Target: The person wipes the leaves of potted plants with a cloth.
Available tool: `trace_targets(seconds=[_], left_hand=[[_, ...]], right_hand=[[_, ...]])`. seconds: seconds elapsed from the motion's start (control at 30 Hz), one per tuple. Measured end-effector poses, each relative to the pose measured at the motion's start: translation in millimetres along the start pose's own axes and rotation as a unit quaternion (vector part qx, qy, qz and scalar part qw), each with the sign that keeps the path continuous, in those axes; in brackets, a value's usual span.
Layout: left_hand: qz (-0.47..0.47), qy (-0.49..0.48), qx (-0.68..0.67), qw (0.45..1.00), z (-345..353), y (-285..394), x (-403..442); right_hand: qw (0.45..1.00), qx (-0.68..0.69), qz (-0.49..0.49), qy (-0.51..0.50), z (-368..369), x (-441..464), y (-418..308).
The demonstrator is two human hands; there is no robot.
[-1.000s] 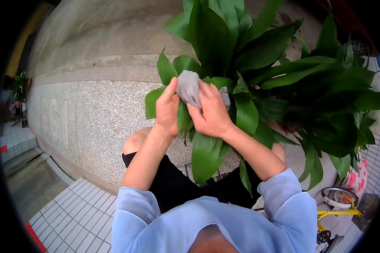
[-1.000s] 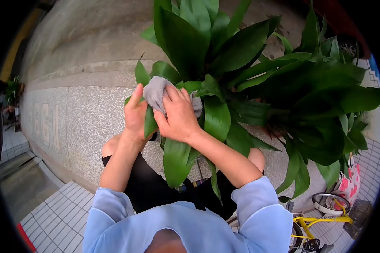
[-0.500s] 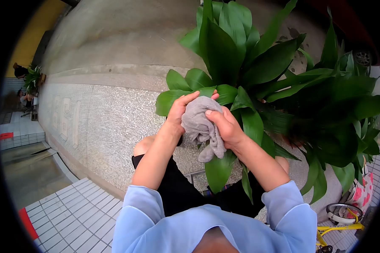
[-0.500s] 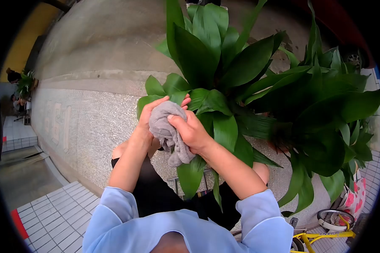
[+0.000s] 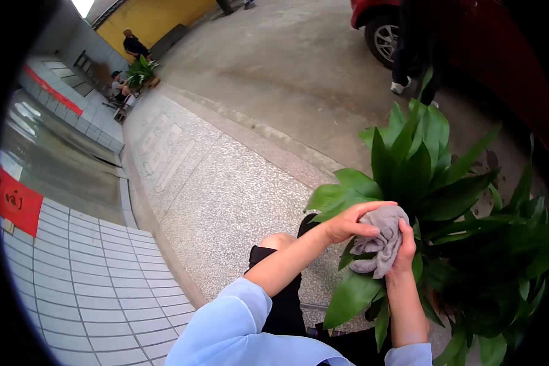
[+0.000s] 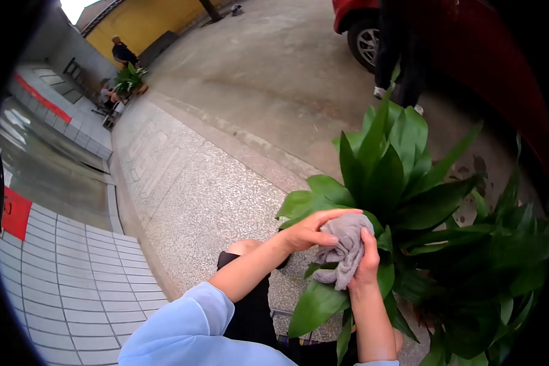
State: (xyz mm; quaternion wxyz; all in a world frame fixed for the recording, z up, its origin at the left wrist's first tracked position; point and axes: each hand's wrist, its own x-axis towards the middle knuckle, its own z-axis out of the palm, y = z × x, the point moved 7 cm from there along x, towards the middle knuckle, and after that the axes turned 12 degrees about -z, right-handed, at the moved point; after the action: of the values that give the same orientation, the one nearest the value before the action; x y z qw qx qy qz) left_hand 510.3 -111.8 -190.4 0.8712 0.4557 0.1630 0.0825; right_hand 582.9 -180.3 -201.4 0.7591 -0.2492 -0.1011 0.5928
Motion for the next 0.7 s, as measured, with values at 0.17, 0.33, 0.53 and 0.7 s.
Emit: trace_targets(seconds=[0.17,0.33,0.53,0.7], left_hand=[[0.008,0.0,0.009,1.0,2,2,0],[0.005,0.0,-0.003,1.0,2,-3,1],[0.006,0.007,-0.003,1.0,1,-4,1],[0.004,0.005,-0.013,1.0,3,-6,2]], right_hand=[[1.0,-0.016,-0.017,0.019,-6,2,3],[0.999,-0.026,-0.025,0.034,-7,3,1],[0.999,-0.027,-0.023,0.034,-8,3,2],[0.999,-0.022,-0.016,0.041,-11,4,4]])
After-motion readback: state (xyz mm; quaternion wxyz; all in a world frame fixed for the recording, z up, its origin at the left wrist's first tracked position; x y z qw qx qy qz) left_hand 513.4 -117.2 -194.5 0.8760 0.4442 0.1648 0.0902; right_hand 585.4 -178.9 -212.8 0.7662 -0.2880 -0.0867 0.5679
